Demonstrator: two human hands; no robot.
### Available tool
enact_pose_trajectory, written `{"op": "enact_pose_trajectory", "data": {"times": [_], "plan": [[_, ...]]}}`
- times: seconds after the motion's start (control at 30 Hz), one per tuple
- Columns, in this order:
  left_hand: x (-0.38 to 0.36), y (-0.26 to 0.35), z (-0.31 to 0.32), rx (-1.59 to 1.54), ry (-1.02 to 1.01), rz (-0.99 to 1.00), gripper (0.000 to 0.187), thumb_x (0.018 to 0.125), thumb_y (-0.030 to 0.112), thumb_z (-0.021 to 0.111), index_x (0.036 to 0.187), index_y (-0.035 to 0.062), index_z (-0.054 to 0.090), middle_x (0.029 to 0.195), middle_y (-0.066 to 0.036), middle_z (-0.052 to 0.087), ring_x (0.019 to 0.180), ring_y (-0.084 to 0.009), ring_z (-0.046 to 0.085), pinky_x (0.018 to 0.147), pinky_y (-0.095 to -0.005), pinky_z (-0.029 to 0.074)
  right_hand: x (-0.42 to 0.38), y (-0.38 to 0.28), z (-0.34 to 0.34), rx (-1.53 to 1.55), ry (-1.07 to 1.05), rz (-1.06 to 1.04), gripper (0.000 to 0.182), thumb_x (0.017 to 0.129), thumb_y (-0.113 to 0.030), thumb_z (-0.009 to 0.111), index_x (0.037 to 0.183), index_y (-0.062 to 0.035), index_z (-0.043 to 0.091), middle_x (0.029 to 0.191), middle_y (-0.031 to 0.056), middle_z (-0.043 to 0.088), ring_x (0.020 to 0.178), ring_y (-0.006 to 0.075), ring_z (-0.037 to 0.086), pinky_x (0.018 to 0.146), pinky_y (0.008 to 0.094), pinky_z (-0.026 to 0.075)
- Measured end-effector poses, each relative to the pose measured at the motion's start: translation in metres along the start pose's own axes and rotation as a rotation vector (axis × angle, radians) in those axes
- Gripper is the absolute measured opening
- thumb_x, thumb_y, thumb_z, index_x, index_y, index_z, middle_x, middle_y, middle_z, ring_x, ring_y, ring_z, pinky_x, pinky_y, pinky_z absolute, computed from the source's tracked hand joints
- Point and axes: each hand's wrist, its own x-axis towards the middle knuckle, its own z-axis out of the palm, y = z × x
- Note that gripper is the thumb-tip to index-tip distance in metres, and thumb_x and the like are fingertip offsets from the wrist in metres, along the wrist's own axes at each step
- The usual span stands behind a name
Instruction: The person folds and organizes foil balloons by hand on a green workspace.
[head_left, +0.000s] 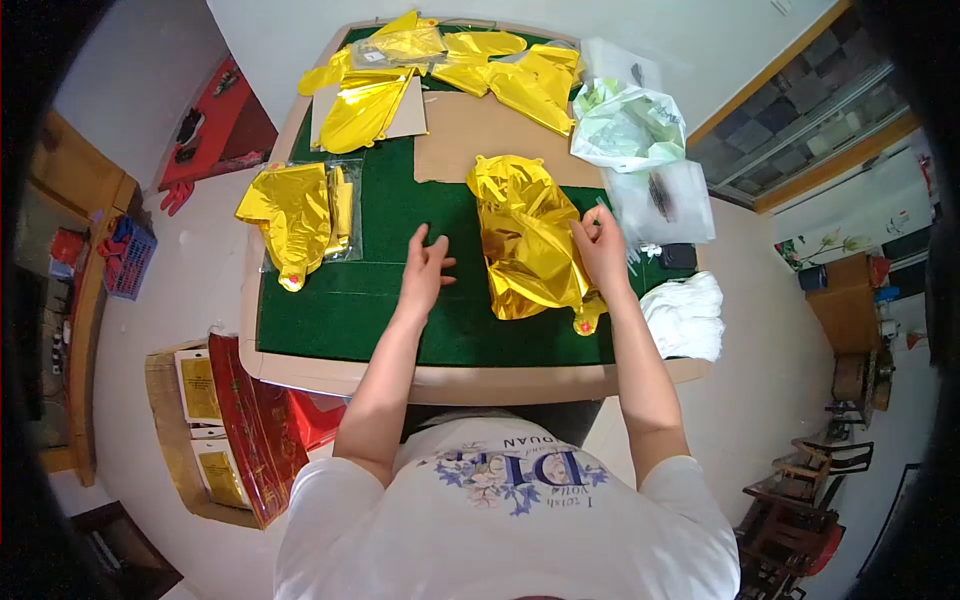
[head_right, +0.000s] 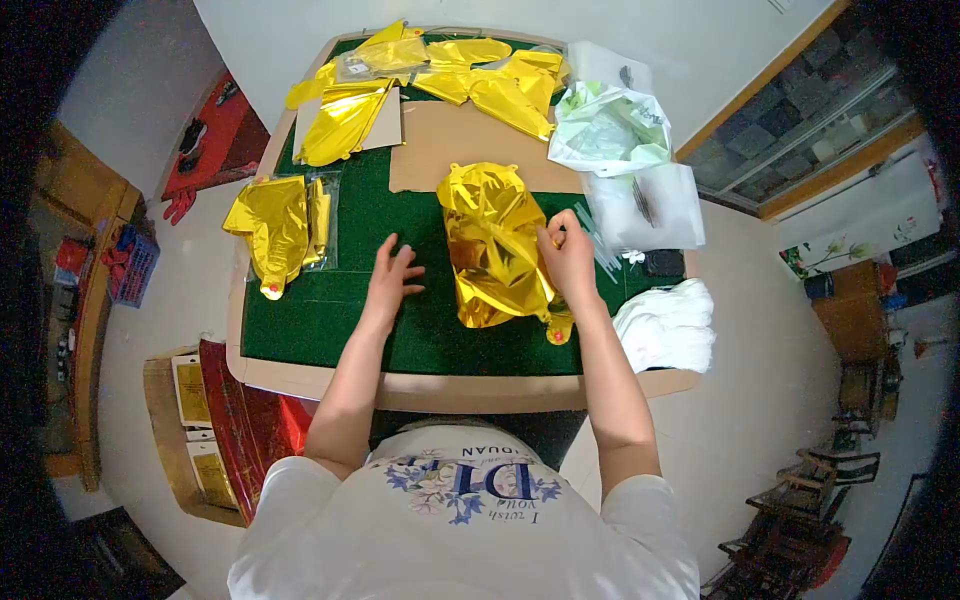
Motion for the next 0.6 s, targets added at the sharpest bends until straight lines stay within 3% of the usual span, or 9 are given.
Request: {"op": "enact_pose_trajectory", "data": {"times": [0.07, 0.1, 0.13, 0.17, 0.23, 0.3, 0.4, 0.53, 0.6], "plan": [[0.007, -0.007, -0.006, 0.013, 0.065, 0.048, 0.058, 0.095, 0.033, 0.055, 0.144, 0.0124, 0.031, 0.127, -0.015, 0.051, 0.1, -0.0234, 0.059, 0.079, -0.0355, 0.051, 0.0, 0.014, 0.0, -0.091, 0.104, -0.048, 0.025, 0.085, -0.007, 0.064, 0.08, -0.0049, 0.04, 0.058, 0.0062, 0.042, 0.052, 0.0144, 0.037, 0.05, 0.0306, 0.035], [0.01, -0.01, -0.01, 0.267, 0.176, 0.261, 0.056, 0.093, 0.028, 0.057, 0.142, 0.0105, 0.035, 0.121, -0.016, 0.053, 0.099, -0.0239, 0.059, 0.08, -0.0371, 0.051, -0.001, 0.017, -0.002, -0.134, 0.08, 0.013, 0.019, 0.084, -0.009, 0.065, 0.085, -0.0053, 0.046, 0.069, 0.0092, 0.054, 0.059, 0.0215, 0.049, 0.056, 0.0341, 0.042], [0.014, -0.014, -0.015, 0.52, 0.287, 0.475, 0.054, 0.092, 0.024, 0.058, 0.139, 0.0085, 0.038, 0.115, -0.016, 0.056, 0.098, -0.0244, 0.058, 0.081, -0.0386, 0.051, -0.003, 0.02, -0.001, -0.134, 0.082, 0.012, 0.019, 0.084, -0.009, 0.065, 0.085, -0.0053, 0.046, 0.069, 0.0092, 0.054, 0.059, 0.0215, 0.049, 0.056, 0.0341, 0.042], [0.017, -0.017, -0.02, 0.772, 0.339, 0.618, 0.052, 0.089, 0.02, 0.06, 0.137, 0.0091, 0.043, 0.126, -0.018, 0.052, 0.114, -0.031, 0.051, 0.098, -0.0471, 0.041, -0.007, 0.023, 0.002, -0.273, 0.186, -0.061, 0.017, 0.084, -0.009, 0.065, 0.092, -0.0052, 0.051, 0.081, 0.0123, 0.058, 0.07, 0.0263, 0.054, 0.064, 0.0365, 0.045], [0.02, -0.017, -0.024, 0.957, 0.319, 0.664, 0.053, 0.088, 0.021, 0.06, 0.137, 0.0094, 0.043, 0.132, -0.017, 0.048, 0.122, -0.032, 0.045, 0.104, -0.0498, 0.033, -0.011, 0.029, 0.002, -0.476, 0.288, -0.279, 0.034, 0.083, -0.01, 0.065, 0.115, -0.004, 0.056, 0.114, 0.0187, 0.059, 0.106, 0.0374, 0.054, 0.09, 0.0432, 0.044], [0.024, -0.02, -0.028, 1.224, 0.242, 0.656, 0.05, 0.09, 0.027, 0.058, 0.136, 0.0113, 0.046, 0.144, -0.014, 0.039, 0.137, -0.0308, 0.03, 0.113, -0.0512, 0.017, -0.014, 0.039, 0.007, -0.564, 0.273, -0.363, 0.034, 0.084, -0.011, 0.065, 0.115, -0.0033, 0.056, 0.116, 0.0191, 0.058, 0.108, 0.037, 0.053, 0.093, 0.0424, 0.042], [0.028, -0.024, -0.027, 1.334, 0.254, 0.681, 0.048, 0.091, 0.028, 0.057, 0.135, 0.0124, 0.047, 0.144, -0.013, 0.039, 0.137, -0.0297, 0.03, 0.113, -0.0513, 0.018, -0.018, 0.05, 0.02, -0.564, 0.255, -0.409, 0.031, 0.085, -0.014, 0.063, 0.113, -0.0026, 0.058, 0.114, 0.0181, 0.058, 0.106, 0.0366, 0.053, 0.093, 0.0441, 0.041], [0.026, -0.023, -0.026, 1.335, 0.258, 0.672, 0.047, 0.091, 0.028, 0.056, 0.134, 0.0132, 0.048, 0.145, -0.012, 0.039, 0.137, -0.0294, 0.03, 0.112, -0.0516, 0.018, -0.026, 0.034, 0.032, -0.329, 0.12, -0.184, 0.034, 0.082, -0.024, 0.068, 0.109, -0.0039, 0.06, 0.105, 0.0142, 0.06, 0.098, 0.034, 0.054, 0.087, 0.0473, 0.041], [0.025, -0.022, -0.026, 1.326, 0.262, 0.684, 0.046, 0.091, 0.028, 0.056, 0.134, 0.0131, 0.048, 0.144, -0.012, 0.039, 0.137, -0.0293, 0.03, 0.112, -0.052, 0.019, -0.027, 0.028, 0.031, -0.631, -0.058, -0.089, 0.039, 0.078, -0.033, 0.071, 0.105, -0.006, 0.061, 0.1, 0.0129, 0.059, 0.099, 0.0317, 0.053, 0.084, 0.0454, 0.041]]}}
